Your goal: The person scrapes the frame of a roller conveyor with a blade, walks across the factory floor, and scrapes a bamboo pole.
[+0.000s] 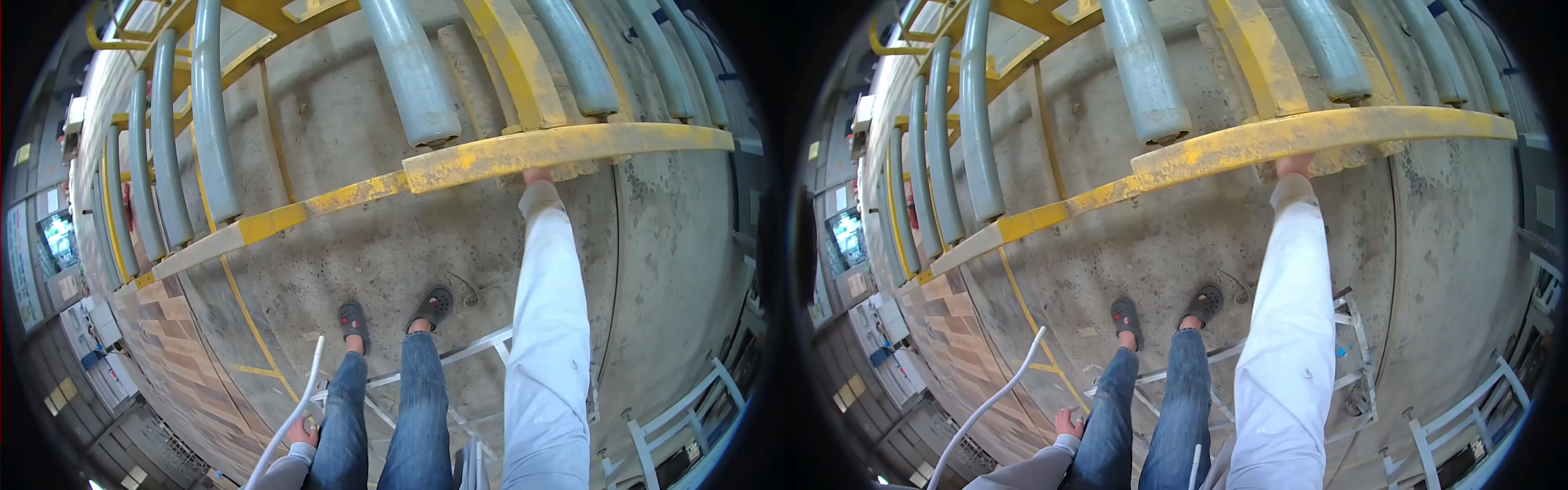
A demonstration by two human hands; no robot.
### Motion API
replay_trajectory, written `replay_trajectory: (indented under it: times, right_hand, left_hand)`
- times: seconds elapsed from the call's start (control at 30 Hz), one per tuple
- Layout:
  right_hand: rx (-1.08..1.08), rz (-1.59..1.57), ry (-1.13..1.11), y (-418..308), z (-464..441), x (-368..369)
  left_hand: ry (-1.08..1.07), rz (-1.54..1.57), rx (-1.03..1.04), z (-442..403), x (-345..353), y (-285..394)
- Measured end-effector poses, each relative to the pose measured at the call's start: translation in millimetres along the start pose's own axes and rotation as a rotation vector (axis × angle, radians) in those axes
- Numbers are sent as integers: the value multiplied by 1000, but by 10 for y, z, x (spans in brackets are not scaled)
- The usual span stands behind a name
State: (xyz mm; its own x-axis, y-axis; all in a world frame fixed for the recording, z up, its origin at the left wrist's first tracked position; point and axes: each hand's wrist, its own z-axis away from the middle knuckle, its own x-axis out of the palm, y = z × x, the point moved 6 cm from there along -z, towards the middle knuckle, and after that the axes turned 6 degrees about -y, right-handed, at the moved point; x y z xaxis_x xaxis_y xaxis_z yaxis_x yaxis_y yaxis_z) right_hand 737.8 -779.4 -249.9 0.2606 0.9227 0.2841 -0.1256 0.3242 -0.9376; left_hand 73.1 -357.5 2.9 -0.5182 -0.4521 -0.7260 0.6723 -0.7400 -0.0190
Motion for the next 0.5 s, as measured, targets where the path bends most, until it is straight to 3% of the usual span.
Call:
replay_trajectory:
  times: [0.13, 0.2, 0.27, 0.3, 0.37, 0.4, 0.43, 0.5]
  right_hand:
    - [120, 128, -397, 623, 114, 354]
    - [-11, 403, -441, 429, 194, 371]
    - [-178, 1209, -599, -168, 677, 452]
    - [-171, 1791, -799, -553, 984, 476]
    - [-143, 1914, -777, -575, 1455, -133]
    - [174, 1967, -664, -549, 1681, -537]
    - [126, 1980, -636, -668, 2015, -831]
    - [443, 1934, -461, -946, 2728, -1477]
  left_hand:
    - [10, -43, -1, 25, -12, -159]
    - [47, -48, 33, -51, -70, -189]
    - [40, -27, 52, -121, -240, -151]
    - [33, -14, 70, -167, -303, -132]
    - [34, -15, 114, -247, -377, -193]
    - [44, -23, 121, -290, -415, -264]
    - [60, -27, 124, -346, -463, -336]
    - [37, -18, 168, -450, -601, -469]
